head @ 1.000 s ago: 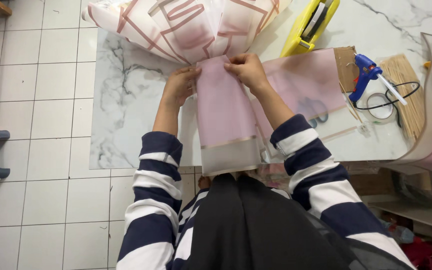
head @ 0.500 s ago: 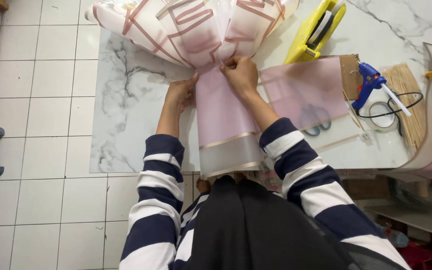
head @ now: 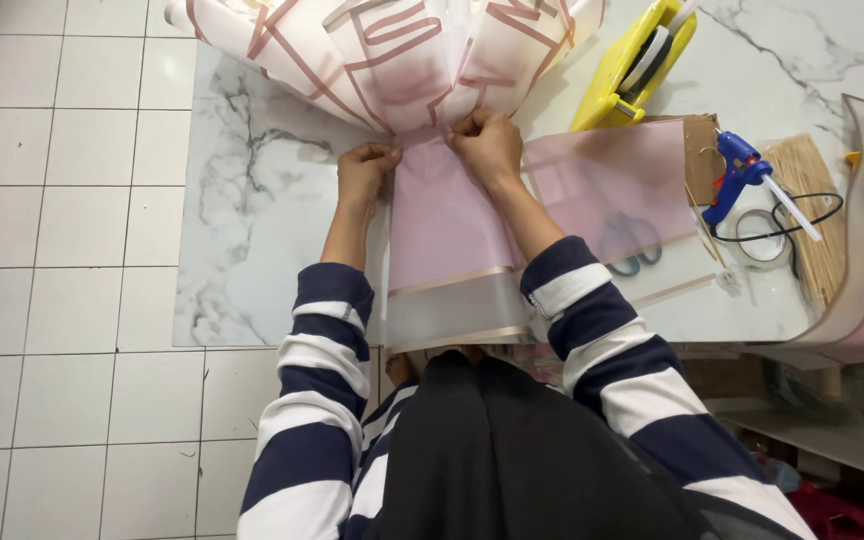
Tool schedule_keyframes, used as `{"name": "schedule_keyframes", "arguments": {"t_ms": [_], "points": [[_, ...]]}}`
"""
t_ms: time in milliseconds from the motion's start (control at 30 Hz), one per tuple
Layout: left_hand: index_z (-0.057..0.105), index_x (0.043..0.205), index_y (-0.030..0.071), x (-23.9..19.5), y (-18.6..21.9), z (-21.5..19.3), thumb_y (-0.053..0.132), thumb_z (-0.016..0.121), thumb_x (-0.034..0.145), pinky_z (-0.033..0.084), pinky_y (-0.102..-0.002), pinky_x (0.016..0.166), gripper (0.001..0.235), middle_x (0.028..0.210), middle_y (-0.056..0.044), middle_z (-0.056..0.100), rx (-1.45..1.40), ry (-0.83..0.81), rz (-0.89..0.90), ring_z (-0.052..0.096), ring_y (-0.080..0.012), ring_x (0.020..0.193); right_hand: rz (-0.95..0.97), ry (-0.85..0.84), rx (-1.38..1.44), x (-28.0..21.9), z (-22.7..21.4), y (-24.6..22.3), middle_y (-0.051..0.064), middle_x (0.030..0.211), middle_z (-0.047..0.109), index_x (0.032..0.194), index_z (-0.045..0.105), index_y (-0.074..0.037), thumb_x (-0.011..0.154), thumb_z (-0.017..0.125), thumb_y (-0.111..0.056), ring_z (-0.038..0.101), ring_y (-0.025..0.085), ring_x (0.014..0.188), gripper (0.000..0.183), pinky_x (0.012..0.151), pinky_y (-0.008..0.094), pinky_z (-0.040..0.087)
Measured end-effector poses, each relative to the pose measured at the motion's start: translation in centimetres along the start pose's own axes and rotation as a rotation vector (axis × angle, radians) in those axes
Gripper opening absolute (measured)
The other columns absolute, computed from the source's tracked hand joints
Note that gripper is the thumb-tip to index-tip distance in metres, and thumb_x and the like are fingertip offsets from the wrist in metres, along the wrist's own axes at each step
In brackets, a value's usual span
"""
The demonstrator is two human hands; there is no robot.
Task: The person wraps a large bouquet with pink and clear patterned paper, folding and taping the layers around the base. They cut a sheet of pink paper with scissors and attach it to the bouquet, then secure the wrapping with tape.
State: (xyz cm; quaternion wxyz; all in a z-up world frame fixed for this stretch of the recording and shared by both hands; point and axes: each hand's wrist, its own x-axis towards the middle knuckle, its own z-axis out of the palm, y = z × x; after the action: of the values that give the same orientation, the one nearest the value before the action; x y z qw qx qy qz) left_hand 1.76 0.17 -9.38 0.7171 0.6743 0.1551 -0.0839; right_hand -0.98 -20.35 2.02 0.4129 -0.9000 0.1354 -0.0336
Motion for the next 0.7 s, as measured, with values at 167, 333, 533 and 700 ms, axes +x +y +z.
{"name": "schedule_keyframes", "arguments": {"t_ms": [167, 333, 533, 700], "points": [[0.065, 0.089, 0.019, -2.3, 2.5, 0.3, 0.030, 0.093, 0.070, 0.051, -0.027, 0.067, 0.035, 0.075, 0.005, 0.065, 0.292, 0.220, 0.171, 0.065, -0.0141, 0.067, 0.032, 0.003, 0.001, 0.1, 0.0, -0.2, 0.001, 0.073, 0.074, 0.079, 0.079, -0.025, 0.067, 0.082, -0.029, 0.075, 0.028, 0.086, 0.013, 0.077, 0.037, 0.058], [0.068, 0.083, 0.019, -5.1, 5.1, 1.9, 0.013, 0.083, 0.074, 0.053, -0.031, 0.075, 0.019, 0.072, 0.001, 0.068, 0.434, 0.307, 0.366, 0.072, -0.0188, 0.072, 0.064, 0.005, 0.001, 0.2, 0.3, 0.0, -0.001, 0.071, 0.073, 0.079, 0.078, -0.025, 0.066, 0.082, -0.030, 0.075, 0.025, 0.085, 0.016, 0.075, 0.035, 0.058], [0.057, 0.115, 0.023, -7.5, 6.4, 3.3, 0.019, 0.061, 0.087, 0.055, -0.054, 0.089, 0.029, 0.088, -0.012, 0.076, 0.723, 0.131, 0.445, 0.073, -0.0394, 0.095, 0.032, 0.043, 0.006, -0.1, 0.3, 0.0, 0.000, 0.070, 0.073, 0.075, 0.078, -0.026, 0.064, 0.081, -0.028, 0.076, 0.026, 0.083, 0.012, 0.073, 0.036, 0.059], [0.063, 0.135, 0.022, -7.8, 6.4, 5.0, 0.030, 0.040, 0.103, 0.052, -0.058, 0.076, 0.039, 0.101, -0.030, 0.057, 1.073, -0.140, 0.614, 0.055, -0.0529, 0.092, 0.040, 0.053, 0.003, 0.1, 0.3, -0.2, -0.009, 0.065, 0.071, 0.061, 0.068, -0.024, 0.062, 0.082, -0.034, 0.068, 0.011, 0.070, 0.017, 0.063, 0.033, 0.047]]}}
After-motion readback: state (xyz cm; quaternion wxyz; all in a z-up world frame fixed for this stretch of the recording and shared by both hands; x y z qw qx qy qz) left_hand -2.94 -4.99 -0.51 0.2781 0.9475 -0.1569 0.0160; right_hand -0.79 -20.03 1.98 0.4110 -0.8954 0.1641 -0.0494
